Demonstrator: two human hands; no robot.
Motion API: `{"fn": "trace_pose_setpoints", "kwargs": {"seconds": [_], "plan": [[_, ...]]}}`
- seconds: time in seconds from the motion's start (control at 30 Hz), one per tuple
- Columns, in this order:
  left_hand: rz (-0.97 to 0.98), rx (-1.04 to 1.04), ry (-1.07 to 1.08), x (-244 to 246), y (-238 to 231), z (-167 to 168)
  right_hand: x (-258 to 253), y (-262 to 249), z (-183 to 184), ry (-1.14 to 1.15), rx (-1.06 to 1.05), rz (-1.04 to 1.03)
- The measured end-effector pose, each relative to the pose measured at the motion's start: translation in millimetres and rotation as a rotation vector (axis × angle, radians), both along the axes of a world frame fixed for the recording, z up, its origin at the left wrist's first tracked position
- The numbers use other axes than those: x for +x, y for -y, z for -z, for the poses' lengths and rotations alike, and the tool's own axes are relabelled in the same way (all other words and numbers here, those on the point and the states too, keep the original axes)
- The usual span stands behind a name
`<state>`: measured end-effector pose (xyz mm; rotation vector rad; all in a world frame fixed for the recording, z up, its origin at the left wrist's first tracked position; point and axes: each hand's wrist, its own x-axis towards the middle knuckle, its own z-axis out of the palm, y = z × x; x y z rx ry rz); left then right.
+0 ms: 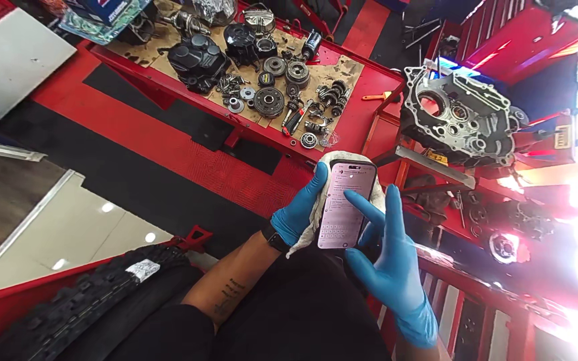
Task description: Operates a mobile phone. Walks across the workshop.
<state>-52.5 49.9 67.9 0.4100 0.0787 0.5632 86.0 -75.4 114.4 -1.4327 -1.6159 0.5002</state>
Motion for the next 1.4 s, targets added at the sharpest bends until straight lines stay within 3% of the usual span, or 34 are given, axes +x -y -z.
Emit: {"fn": "trace_pose_setpoints", "kwargs": {"seconds": [0.33, 0.8, 1.4], "plan": [[0.038, -0.003, -0.065, -2.8, 8.4, -0.9, -3.7, -18.3, -4.5, 0.103, -0.019, 0.036], [0.069, -0.02, 0.121, -4.9, 3.0, -0.9, 10.1, -8.1, -14.0, -0.044, 0.024, 0.047], [0.012, -0.009, 0.101, -8.5, -0.2, 1.0, 17.8, 1.5, -4.2, -0.068, 0.067, 0.039]]}}
